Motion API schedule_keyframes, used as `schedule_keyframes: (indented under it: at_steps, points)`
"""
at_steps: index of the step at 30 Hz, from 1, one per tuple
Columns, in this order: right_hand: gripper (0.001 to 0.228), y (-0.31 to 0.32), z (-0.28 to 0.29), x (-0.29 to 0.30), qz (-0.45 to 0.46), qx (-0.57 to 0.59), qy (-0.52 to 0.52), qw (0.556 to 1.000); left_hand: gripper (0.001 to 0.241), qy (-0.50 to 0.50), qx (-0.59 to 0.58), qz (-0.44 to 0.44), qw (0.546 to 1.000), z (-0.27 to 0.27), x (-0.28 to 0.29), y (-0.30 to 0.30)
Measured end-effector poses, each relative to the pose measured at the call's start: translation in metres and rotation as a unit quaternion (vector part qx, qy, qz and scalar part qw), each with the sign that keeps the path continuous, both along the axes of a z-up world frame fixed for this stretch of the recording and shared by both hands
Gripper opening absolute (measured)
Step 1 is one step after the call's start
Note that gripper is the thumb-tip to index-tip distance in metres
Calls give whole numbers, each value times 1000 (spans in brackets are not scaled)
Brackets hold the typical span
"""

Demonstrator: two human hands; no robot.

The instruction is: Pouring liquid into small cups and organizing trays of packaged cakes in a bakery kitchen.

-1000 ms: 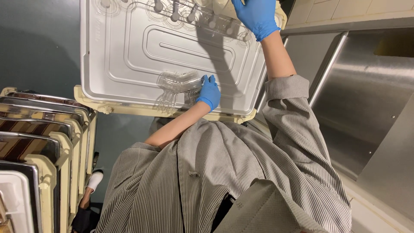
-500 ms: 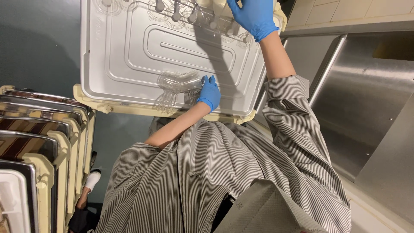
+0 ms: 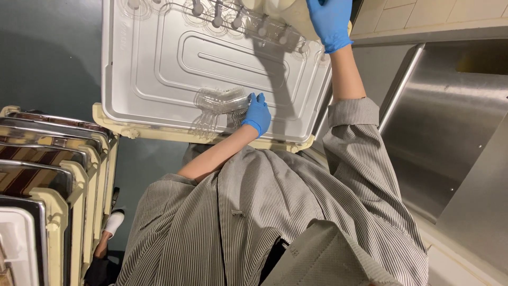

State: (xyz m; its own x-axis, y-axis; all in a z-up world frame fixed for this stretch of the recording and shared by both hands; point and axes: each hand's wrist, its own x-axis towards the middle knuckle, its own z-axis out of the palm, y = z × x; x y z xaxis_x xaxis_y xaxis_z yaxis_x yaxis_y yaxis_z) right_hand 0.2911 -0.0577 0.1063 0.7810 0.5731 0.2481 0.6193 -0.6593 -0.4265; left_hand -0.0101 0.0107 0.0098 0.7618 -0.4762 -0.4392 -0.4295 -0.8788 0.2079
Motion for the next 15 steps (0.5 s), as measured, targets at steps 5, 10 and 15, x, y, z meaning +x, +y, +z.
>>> schedule_keyframes:
  at_steps: [5,10,15]
  points:
    - [29,-27,-4,13,-24,157,100,982,46,9,6,-7,1000,0,2,-1]
    - [32,-4,5,8,-13,147,105,983,42,-12,-107,75,991,17,10,16]
    - [38,35,-9,5,4,41,41,998,25,-182,-297,386,854,24,68,110]
